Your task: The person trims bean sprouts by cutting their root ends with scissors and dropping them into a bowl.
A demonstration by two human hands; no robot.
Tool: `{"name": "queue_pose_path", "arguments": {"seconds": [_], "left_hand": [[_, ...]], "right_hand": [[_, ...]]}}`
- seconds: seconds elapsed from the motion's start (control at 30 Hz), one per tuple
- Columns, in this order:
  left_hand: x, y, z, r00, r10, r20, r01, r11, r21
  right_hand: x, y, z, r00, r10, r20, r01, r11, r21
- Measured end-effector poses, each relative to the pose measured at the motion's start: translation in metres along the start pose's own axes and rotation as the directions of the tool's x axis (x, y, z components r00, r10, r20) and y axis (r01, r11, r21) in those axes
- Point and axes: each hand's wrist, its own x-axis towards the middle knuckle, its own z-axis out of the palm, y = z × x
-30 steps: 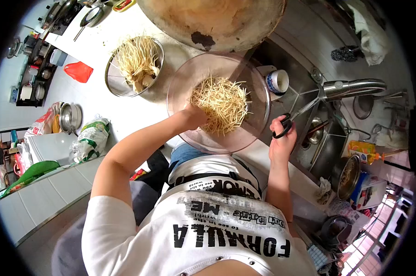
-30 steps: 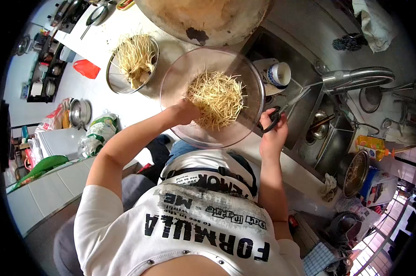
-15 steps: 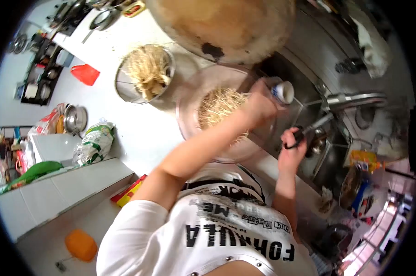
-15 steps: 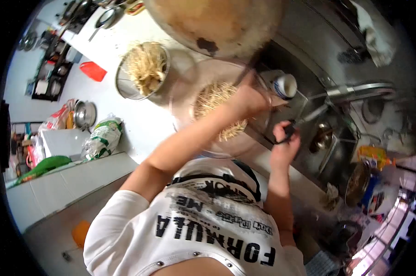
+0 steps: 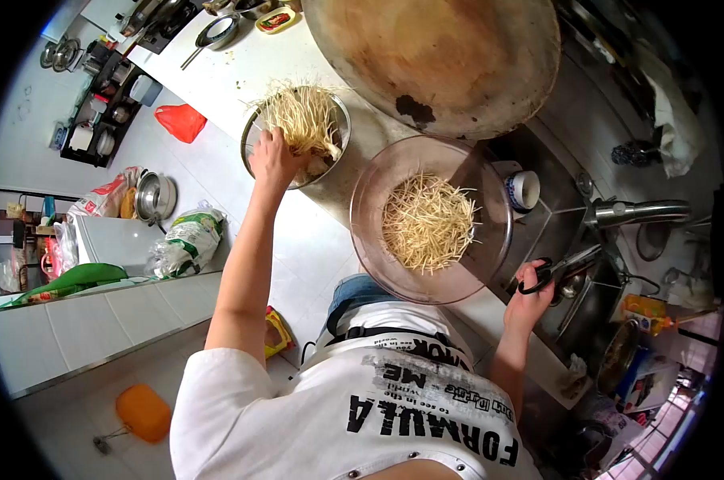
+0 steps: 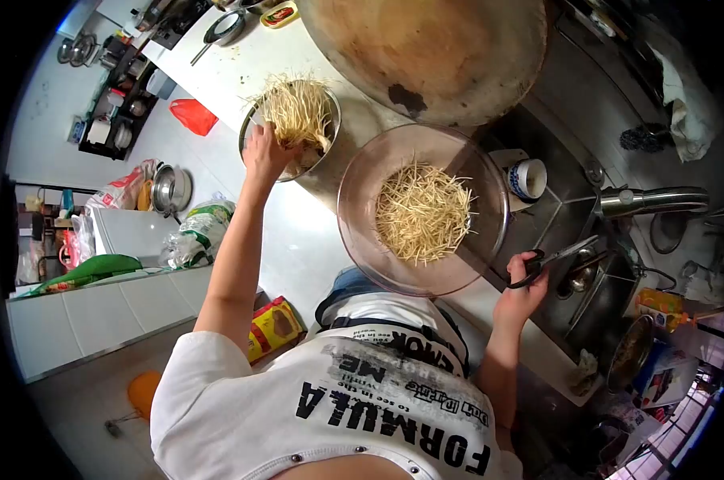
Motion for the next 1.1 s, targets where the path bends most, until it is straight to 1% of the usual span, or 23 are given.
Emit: {"name": "queue_pose_path", "arguments": {"seconds": [0.03, 0.1, 0.17, 0.23, 0.27, 0.3, 0.33, 0.37, 0.4, 0.43, 0.47, 0.5, 0.53, 0.57, 0.63, 0.67, 0.73, 0.83, 0.9, 0.93, 0.97, 1.03, 1.1], "left_hand": [[-0.002, -0.005, 0.004, 1.000, 0.001, -0.001, -0.001, 1.000, 0.001], [-0.004, -0.015, 0.009, 1.000, -0.018, 0.014, 0.021, 0.952, -0.304], [-0.004, -0.032, 0.013, 1.000, 0.021, 0.003, -0.019, 0.940, -0.341], [-0.003, -0.043, 0.001, 0.996, -0.092, 0.002, 0.081, 0.862, -0.500], [-0.001, -0.048, -0.017, 0.983, -0.069, 0.168, 0.112, 0.959, -0.261], [-0.004, -0.048, -0.015, 0.983, -0.072, 0.167, 0.114, 0.958, -0.262], [-0.009, -0.046, -0.010, 0.996, -0.083, 0.021, 0.082, 0.997, 0.012], [-0.011, -0.042, -0.007, 0.991, -0.051, -0.123, 0.085, 0.954, 0.286], [-0.010, -0.028, -0.011, 1.000, 0.002, -0.001, -0.002, 0.996, 0.090], [-0.010, -0.018, 0.001, 0.986, 0.163, -0.031, -0.165, 0.984, -0.061], [-0.009, 0.008, -0.005, 0.954, 0.234, 0.185, -0.222, 0.971, -0.088], [-0.007, 0.024, 0.016, 0.925, 0.350, 0.149, -0.360, 0.932, 0.040], [-0.006, 0.033, 0.017, 0.861, 0.480, 0.169, -0.491, 0.871, 0.028], [0.002, 0.037, 0.024, 0.839, 0.487, 0.242, -0.501, 0.865, 0.000], [0.016, 0.038, 0.017, 0.813, 0.466, 0.348, -0.488, 0.873, -0.029], [0.018, 0.034, 0.008, 0.820, 0.458, 0.343, -0.480, 0.877, -0.023], [0.018, 0.024, -0.009, 0.862, 0.482, 0.153, -0.456, 0.872, -0.179], [0.018, -0.020, -0.023, 0.980, 0.200, 0.021, -0.194, 0.968, -0.161], [0.014, -0.035, -0.011, 0.963, -0.129, 0.236, 0.154, 0.984, -0.091], [0.019, -0.058, 0.034, 0.960, -0.131, 0.246, 0.153, 0.986, -0.072], [0.020, -0.055, 0.028, 0.962, -0.130, 0.242, 0.152, 0.986, -0.075], [0.021, -0.047, 0.003, 0.984, 0.009, 0.179, 0.022, 0.986, -0.167], [0.027, -0.039, -0.021, 0.971, -0.014, 0.237, 0.059, 0.981, -0.187]], "right_hand": [[0.000, 0.001, 0.002, 1.000, 0.000, 0.000, 0.000, 1.000, 0.001], [0.001, 0.001, 0.006, 1.000, 0.017, 0.021, -0.018, 0.999, 0.032], [0.001, 0.000, 0.009, 0.999, 0.004, 0.034, -0.004, 1.000, 0.011], [0.001, -0.001, 0.013, 0.999, -0.011, 0.051, 0.011, 1.000, -0.009], [0.001, -0.001, 0.015, 0.999, -0.018, 0.050, 0.018, 1.000, -0.016], [0.000, -0.001, 0.016, 0.998, -0.024, 0.049, 0.025, 0.999, -0.024], [-0.002, 0.000, 0.016, 0.998, -0.025, 0.052, 0.026, 0.999, -0.024], [-0.003, 0.001, 0.016, 0.998, -0.012, 0.066, 0.013, 1.000, -0.013], [-0.003, 0.002, 0.016, 0.997, 0.000, 0.081, 0.001, 1.000, -0.002], [-0.003, 0.002, 0.018, 0.996, -0.005, 0.084, 0.005, 1.000, -0.001], [-0.004, 0.002, 0.019, 0.996, 0.001, 0.094, 0.000, 1.000, -0.010], [-0.006, 0.002, 0.019, 0.994, 0.006, 0.105, -0.004, 1.000, -0.017], [-0.007, 0.001, 0.020, 0.994, 0.002, 0.111, 0.000, 1.000, -0.013], [-0.007, -0.001, 0.022, 0.994, 0.013, 0.107, -0.009, 0.999, -0.032], [-0.007, -0.005, 0.024, 0.993, 0.022, 0.114, -0.017, 0.999, -0.046], [-0.007, -0.007, 0.024, 0.995, 0.008, 0.104, -0.002, 0.998, -0.055], [-0.007, -0.008, 0.021, 0.993, -0.012, 0.115, 0.018, 0.999, -0.047], [-0.007, -0.004, 0.012, 0.993, 0.000, 0.119, 0.003, 1.000, -0.021], [-0.009, -0.002, 0.011, 0.995, 0.014, 0.096, -0.012, 1.000, -0.020], [-0.010, -0.003, 0.011, 0.996, 0.030, 0.084, -0.029, 0.999, -0.017], [-0.010, -0.003, 0.011, 0.996, 0.025, 0.084, -0.024, 1.000, -0.015], [-0.010, -0.005, 0.013, 0.991, 0.022, 0.129, -0.014, 0.998, -0.066], [-0.009, -0.008, 0.018, 0.989, 0.022, 0.149, -0.015, 0.998, -0.054]]}}
